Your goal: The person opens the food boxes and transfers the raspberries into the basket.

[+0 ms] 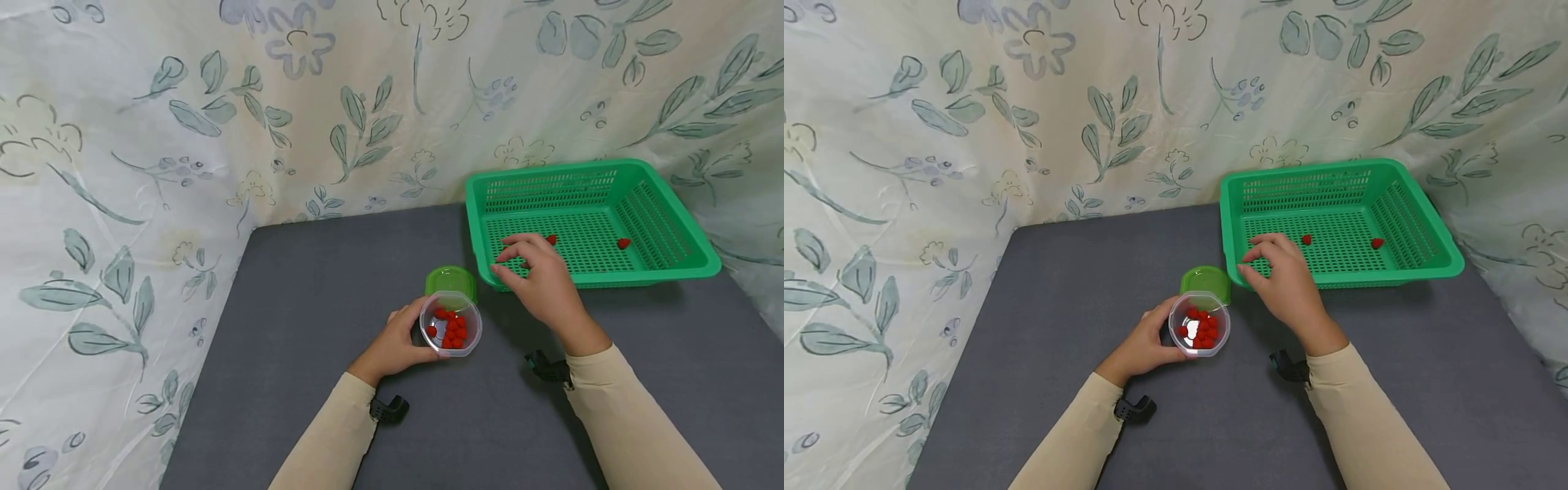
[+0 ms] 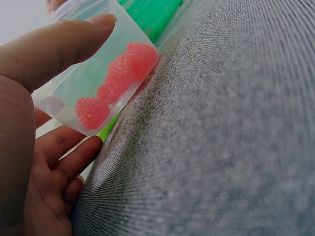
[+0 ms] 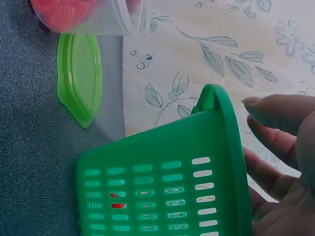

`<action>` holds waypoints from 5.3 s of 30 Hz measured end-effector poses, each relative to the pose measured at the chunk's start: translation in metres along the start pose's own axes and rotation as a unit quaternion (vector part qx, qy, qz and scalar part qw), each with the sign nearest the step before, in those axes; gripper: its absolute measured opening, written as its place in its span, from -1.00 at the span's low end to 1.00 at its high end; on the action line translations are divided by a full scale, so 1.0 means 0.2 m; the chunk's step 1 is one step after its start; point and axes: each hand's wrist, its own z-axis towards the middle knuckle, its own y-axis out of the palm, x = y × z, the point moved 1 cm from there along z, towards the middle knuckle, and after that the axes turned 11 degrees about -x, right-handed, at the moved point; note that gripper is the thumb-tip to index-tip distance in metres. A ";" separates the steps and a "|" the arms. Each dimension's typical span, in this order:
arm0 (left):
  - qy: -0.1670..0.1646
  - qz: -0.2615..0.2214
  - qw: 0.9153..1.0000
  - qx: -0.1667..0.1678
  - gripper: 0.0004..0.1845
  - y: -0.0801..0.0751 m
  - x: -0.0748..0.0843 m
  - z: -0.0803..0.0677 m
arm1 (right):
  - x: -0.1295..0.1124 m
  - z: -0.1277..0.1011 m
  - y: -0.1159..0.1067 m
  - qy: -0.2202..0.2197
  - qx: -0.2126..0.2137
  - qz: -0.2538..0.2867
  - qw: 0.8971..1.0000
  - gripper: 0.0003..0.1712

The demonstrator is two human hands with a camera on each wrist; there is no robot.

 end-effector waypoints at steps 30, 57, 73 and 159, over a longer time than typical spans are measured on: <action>0.005 -0.009 1.000 0.006 0.09 0.01 0.00 0.00 | -0.08 -0.02 0.07 -0.074 -0.046 0.051 0.995 -0.81; 0.001 -0.003 1.000 -0.002 0.06 0.00 0.00 0.00 | -0.15 -0.04 0.28 -0.113 -0.133 0.052 0.983 -0.81; -0.001 -0.008 1.000 -0.008 0.07 -0.01 0.01 -0.01 | -0.10 -0.05 0.42 -0.059 -0.169 -0.006 0.984 -0.79; 0.004 0.000 1.000 -0.003 0.07 -0.01 -0.01 0.00 | -0.17 -0.05 0.35 -0.101 -0.113 -0.041 0.988 -0.89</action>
